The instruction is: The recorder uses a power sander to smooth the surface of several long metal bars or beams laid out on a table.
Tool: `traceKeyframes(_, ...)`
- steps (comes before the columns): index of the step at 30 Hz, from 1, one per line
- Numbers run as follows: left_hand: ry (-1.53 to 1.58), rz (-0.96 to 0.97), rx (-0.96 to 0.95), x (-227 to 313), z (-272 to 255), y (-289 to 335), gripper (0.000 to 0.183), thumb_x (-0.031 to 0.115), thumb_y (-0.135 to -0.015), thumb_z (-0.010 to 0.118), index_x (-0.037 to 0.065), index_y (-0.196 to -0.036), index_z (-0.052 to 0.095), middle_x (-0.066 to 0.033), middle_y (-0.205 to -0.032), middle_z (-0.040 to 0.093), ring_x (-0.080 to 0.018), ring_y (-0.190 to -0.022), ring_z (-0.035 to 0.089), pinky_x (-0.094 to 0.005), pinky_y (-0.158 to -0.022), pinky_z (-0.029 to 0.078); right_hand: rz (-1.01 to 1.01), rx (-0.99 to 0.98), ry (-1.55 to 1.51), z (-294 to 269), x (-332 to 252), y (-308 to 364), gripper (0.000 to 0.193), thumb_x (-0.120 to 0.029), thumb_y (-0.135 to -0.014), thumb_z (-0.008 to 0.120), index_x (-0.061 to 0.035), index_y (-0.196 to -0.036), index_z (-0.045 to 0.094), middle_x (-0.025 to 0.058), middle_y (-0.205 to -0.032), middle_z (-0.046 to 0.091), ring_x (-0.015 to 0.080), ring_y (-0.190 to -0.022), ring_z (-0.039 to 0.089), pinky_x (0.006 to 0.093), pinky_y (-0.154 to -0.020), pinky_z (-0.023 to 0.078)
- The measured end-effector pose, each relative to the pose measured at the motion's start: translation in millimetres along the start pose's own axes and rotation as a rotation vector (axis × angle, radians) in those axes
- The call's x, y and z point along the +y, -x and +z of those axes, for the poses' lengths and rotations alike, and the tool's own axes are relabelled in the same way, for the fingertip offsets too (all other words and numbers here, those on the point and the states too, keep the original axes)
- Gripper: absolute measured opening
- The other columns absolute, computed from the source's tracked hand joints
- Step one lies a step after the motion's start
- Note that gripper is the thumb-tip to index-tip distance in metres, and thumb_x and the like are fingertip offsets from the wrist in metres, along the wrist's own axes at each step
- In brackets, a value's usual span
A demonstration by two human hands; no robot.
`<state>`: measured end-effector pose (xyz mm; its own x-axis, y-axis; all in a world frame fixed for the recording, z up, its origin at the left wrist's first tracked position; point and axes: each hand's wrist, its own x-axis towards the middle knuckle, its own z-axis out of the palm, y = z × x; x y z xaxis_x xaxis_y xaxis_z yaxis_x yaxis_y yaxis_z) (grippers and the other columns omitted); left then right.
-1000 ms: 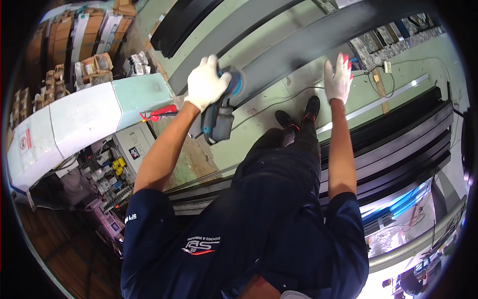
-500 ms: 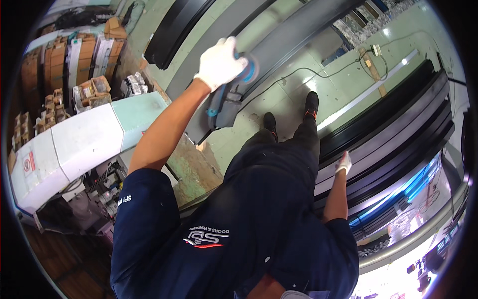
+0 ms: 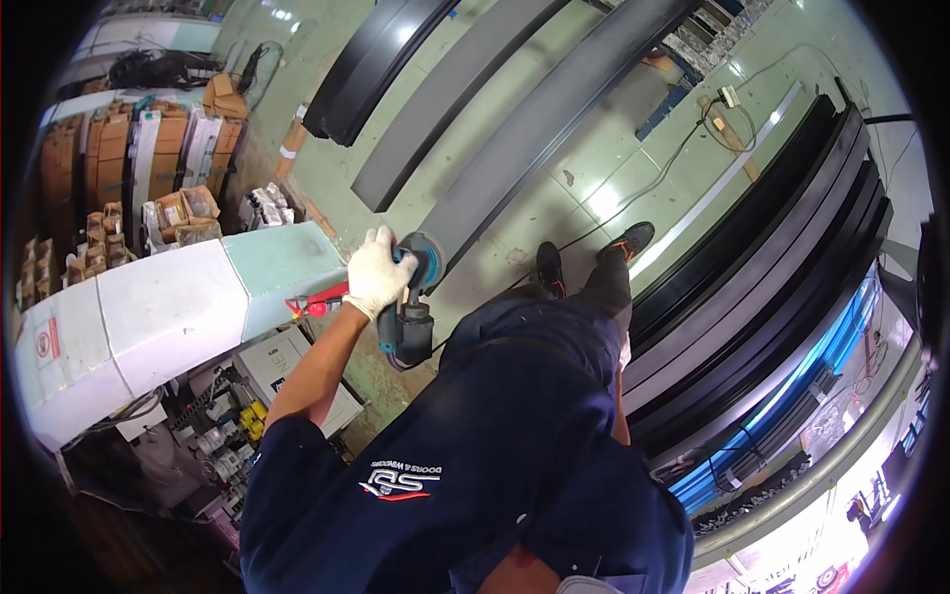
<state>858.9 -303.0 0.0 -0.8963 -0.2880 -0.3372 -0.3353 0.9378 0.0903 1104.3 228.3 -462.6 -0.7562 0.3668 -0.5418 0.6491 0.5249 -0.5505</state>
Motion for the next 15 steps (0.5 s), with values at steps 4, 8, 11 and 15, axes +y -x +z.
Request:
traceKeyframes(4,0.005,0.154,0.046,55.8,-12.6,-11.9,0.039,0.034,-0.09,0.079,0.004,-0.112,0.067,-0.0236,-0.111,0.069,-0.0469,-0.098,0.074,-0.0569,-0.086,0.061,0.446,0.007,-0.286,-22.3,-52.2,31.6,0.049,-0.042,-0.11,0.076,0.0016,-0.132,0.082,0.0081,-0.109,0.085,0.0238,-0.104,0.077,0.0428,-0.096,0.059)
traceKeyframes(8,-0.014,0.416,0.131,136.4,-17.3,-78.4,0.039,0.038,-0.091,0.079,0.006,-0.11,0.067,-0.0211,-0.104,0.071,-0.0452,-0.091,0.075,-0.0556,-0.084,0.062,0.609,0.098,-0.549,-63.6,-54.9,18.0,0.045,-0.049,-0.108,0.077,-0.0088,-0.127,0.083,-0.0002,-0.086,0.068,0.0135,-0.075,0.062,0.036,-0.066,0.051)
traceKeyframes(11,-0.048,0.519,0.123,215.1,-26.5,-145.9,0.044,0.044,-0.094,0.078,0.006,-0.112,0.069,-0.0224,-0.11,0.074,-0.0453,-0.097,0.077,-0.0565,-0.089,0.062,0.745,0.192,-0.772,-92.8,-64.1,-6.5,0.044,-0.056,-0.109,0.074,-0.0147,-0.124,0.08,-0.0003,-0.084,0.064,0.0158,-0.067,0.058,0.0363,-0.055,0.046)
traceKeyframes(15,-0.12,0.511,0.096,306.9,-47.0,-226.4,0.056,0.051,-0.095,0.073,0.004,-0.126,0.075,-0.0265,-0.125,0.078,-0.0456,-0.118,0.078,-0.0546,-0.105,0.061,0.708,0.261,-0.811,-106.7,-82.0,-35.4,0.051,-0.059,-0.109,0.074,-0.0168,-0.138,0.08,0.0016,-0.1,0.071,0.017,-0.082,0.066,0.0355,-0.063,0.053)
